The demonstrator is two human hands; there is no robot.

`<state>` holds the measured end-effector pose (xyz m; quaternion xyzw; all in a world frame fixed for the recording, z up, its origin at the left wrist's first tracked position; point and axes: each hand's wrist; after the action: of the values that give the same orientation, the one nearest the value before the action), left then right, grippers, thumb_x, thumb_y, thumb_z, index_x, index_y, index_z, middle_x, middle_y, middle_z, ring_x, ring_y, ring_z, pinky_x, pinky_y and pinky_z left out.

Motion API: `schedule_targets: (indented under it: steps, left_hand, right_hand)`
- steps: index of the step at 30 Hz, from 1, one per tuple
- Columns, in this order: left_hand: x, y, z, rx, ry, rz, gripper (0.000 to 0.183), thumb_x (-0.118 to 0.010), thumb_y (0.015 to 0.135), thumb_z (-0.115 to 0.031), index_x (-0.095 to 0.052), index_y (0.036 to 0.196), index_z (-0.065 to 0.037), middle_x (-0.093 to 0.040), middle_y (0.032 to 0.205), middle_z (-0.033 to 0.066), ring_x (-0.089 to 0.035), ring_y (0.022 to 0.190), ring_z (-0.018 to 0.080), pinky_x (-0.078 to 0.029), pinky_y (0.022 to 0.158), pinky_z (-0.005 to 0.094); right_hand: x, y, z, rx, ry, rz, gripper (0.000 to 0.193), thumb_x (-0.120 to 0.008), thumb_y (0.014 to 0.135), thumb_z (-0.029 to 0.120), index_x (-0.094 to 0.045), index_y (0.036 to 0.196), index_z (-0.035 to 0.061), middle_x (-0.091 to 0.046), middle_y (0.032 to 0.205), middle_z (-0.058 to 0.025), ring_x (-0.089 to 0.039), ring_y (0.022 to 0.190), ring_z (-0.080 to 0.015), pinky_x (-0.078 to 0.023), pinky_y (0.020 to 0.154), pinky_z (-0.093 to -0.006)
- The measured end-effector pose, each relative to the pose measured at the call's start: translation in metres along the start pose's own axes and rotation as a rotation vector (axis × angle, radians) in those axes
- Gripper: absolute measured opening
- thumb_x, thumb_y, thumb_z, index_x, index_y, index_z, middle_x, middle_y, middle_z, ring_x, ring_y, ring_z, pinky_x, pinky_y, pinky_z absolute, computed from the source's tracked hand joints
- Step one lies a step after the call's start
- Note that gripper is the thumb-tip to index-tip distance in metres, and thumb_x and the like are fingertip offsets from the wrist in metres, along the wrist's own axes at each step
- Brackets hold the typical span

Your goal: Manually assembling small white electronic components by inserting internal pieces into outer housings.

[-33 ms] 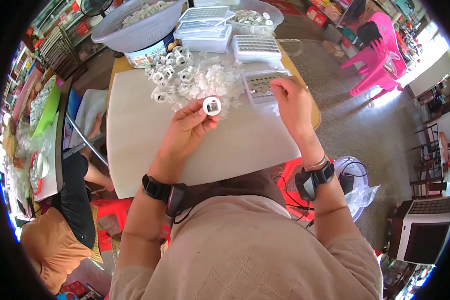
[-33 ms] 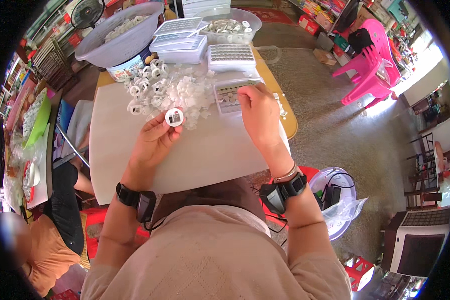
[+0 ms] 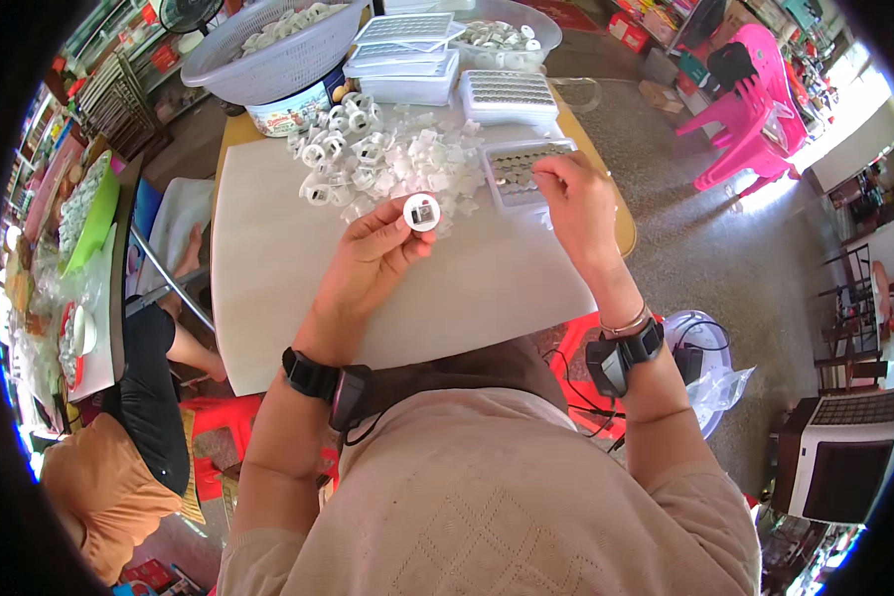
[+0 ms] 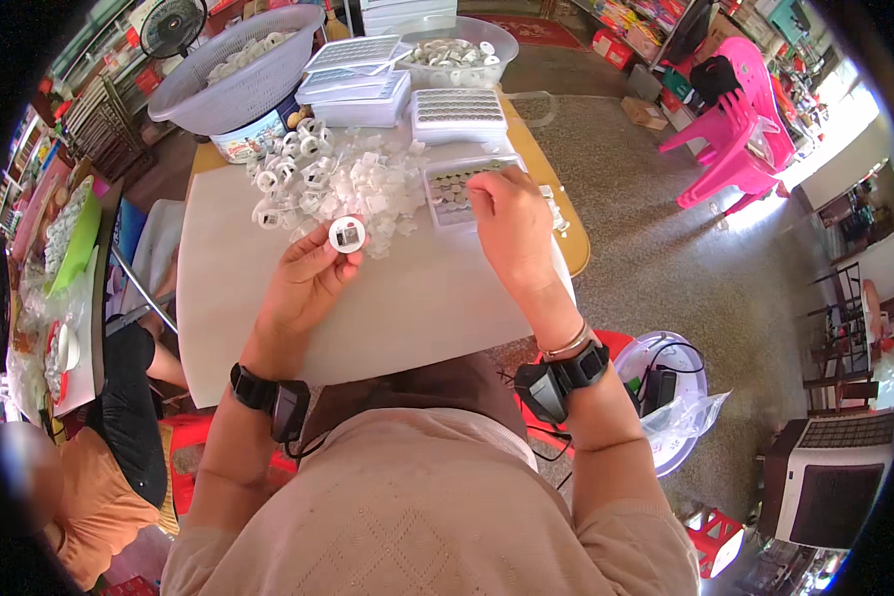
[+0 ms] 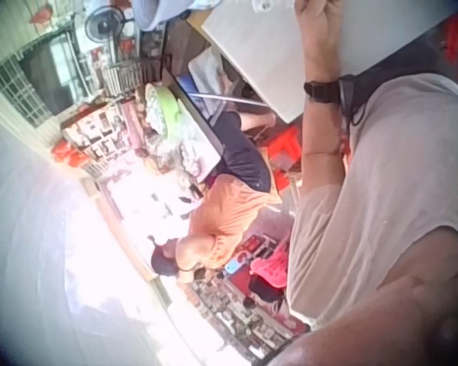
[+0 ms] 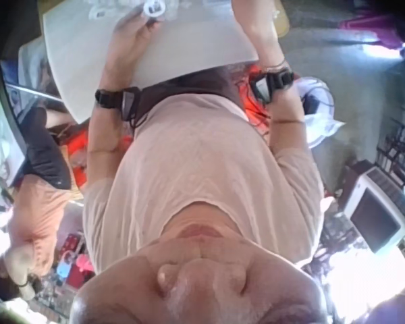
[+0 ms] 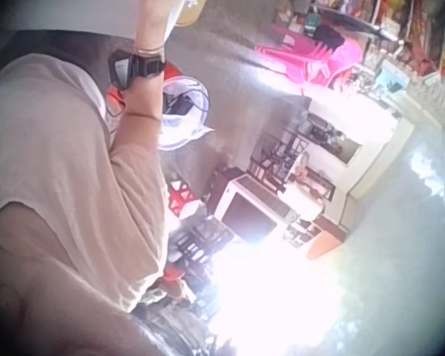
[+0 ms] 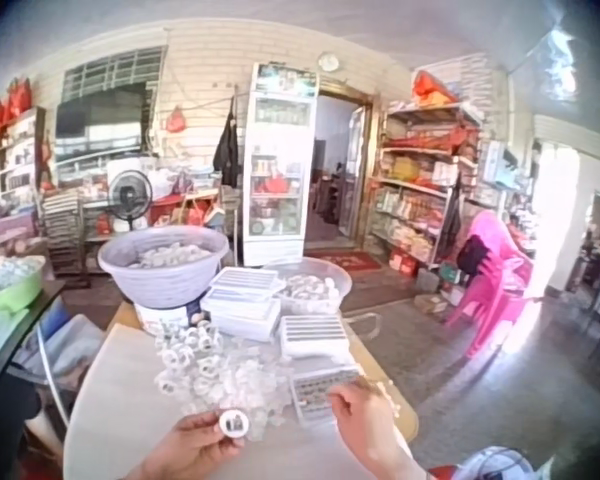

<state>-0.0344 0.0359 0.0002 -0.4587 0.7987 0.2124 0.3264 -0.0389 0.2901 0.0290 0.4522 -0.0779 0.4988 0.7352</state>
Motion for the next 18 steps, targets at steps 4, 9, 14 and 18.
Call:
schedule_targets:
  steps: [4,9,14,18]
  left_hand:
    - [-0.001,-0.001,0.000,0.034,0.050,0.030,0.031,-0.052,0.092,-0.005,-0.052,0.121,0.005,-0.063,0.106,0.0125,-0.063,0.087,0.0170,-0.053,0.076,0.0274]
    - [-0.003,-0.002,0.000,0.053,0.104,0.033,0.032,-0.053,0.092,-0.005,-0.052,0.122,0.006,-0.062,0.106,0.0120,-0.063,0.087,0.0169,-0.053,0.075,0.0275]
    - [-0.005,-0.003,-0.001,0.057,0.116,0.029,0.033,-0.052,0.092,-0.006,-0.051,0.123,0.006,-0.061,0.107,0.0110,-0.062,0.088,0.0163,-0.053,0.075,0.0272]
    - [-0.009,-0.003,-0.001,0.055,0.143,0.032,0.033,-0.049,0.094,-0.006,-0.049,0.125,0.006,-0.060,0.107,0.0112,-0.061,0.089,0.0161,-0.051,0.076,0.0265]
  right_hand:
    - [-0.012,-0.001,-0.001,0.135,-0.113,0.030,0.007,-0.064,0.080,0.007,-0.067,0.086,0.0055,-0.062,0.082,-0.0096,-0.061,0.073,-0.0278,-0.048,0.064,-0.0354]
    - [-0.020,0.003,-0.004,0.150,-0.220,0.027,0.006,-0.064,0.078,0.006,-0.067,0.083,0.0068,-0.060,0.080,-0.0082,-0.060,0.078,-0.0283,-0.048,0.066,-0.0380]
    - [-0.023,0.003,-0.002,0.192,-0.260,0.031,0.004,-0.066,0.074,0.005,-0.066,0.078,0.0069,-0.058,0.078,-0.0065,-0.058,0.077,-0.0274,-0.048,0.066,-0.0378]
    - [-0.022,0.002,0.004,0.216,-0.184,-0.040,0.008,-0.067,0.069,0.003,-0.063,0.074,0.0076,-0.055,0.076,-0.0070,-0.055,0.078,-0.0272,-0.046,0.069,-0.0381]
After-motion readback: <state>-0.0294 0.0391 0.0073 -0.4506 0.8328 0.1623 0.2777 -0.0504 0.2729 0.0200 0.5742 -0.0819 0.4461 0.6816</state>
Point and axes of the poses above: each hand's wrist, its own y-axis towards the middle knuckle, its own x-axis out of the back of the hand, z = x × y
